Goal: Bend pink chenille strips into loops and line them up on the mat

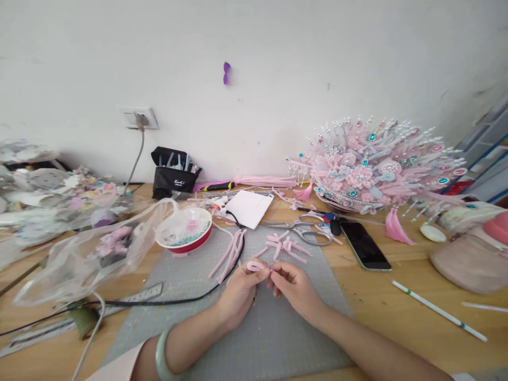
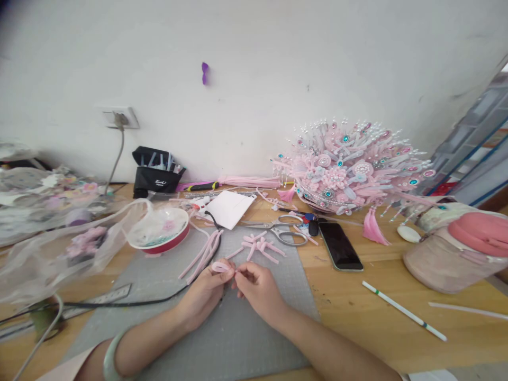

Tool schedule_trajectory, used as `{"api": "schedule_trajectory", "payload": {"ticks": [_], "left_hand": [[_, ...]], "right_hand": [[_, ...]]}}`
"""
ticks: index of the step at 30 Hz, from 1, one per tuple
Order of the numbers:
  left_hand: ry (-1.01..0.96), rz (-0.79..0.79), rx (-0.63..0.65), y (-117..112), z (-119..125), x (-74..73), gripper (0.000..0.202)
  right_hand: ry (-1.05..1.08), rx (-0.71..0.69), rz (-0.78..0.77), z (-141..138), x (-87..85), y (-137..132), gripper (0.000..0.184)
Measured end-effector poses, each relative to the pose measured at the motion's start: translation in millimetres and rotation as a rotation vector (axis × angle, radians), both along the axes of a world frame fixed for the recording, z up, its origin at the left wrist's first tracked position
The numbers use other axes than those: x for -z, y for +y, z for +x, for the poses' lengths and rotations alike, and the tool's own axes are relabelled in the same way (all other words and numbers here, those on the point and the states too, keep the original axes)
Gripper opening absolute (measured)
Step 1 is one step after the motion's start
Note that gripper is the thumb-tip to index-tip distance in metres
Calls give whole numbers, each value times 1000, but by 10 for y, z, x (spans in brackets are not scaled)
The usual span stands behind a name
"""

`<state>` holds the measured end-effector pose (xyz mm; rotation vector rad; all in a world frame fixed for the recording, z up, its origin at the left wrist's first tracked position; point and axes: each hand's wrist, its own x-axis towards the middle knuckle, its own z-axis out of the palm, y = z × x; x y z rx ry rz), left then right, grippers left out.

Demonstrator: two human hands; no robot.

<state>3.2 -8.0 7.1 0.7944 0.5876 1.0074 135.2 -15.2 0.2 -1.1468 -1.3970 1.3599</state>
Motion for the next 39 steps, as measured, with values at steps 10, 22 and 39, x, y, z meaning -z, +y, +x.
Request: {"api": "schedule_trajectory", "payload": {"ticks": [10, 22, 39], "left_hand": [[149, 53, 2, 23, 4, 32, 11], [144, -21, -135, 51, 8, 44, 15], [83, -28, -43, 25, -7, 23, 12]], "right_hand": [[344, 0, -452, 60, -78, 53, 10], [-364, 48, 276, 76, 6, 12, 11], [158, -134, -337, 97, -59, 41, 15]]}}
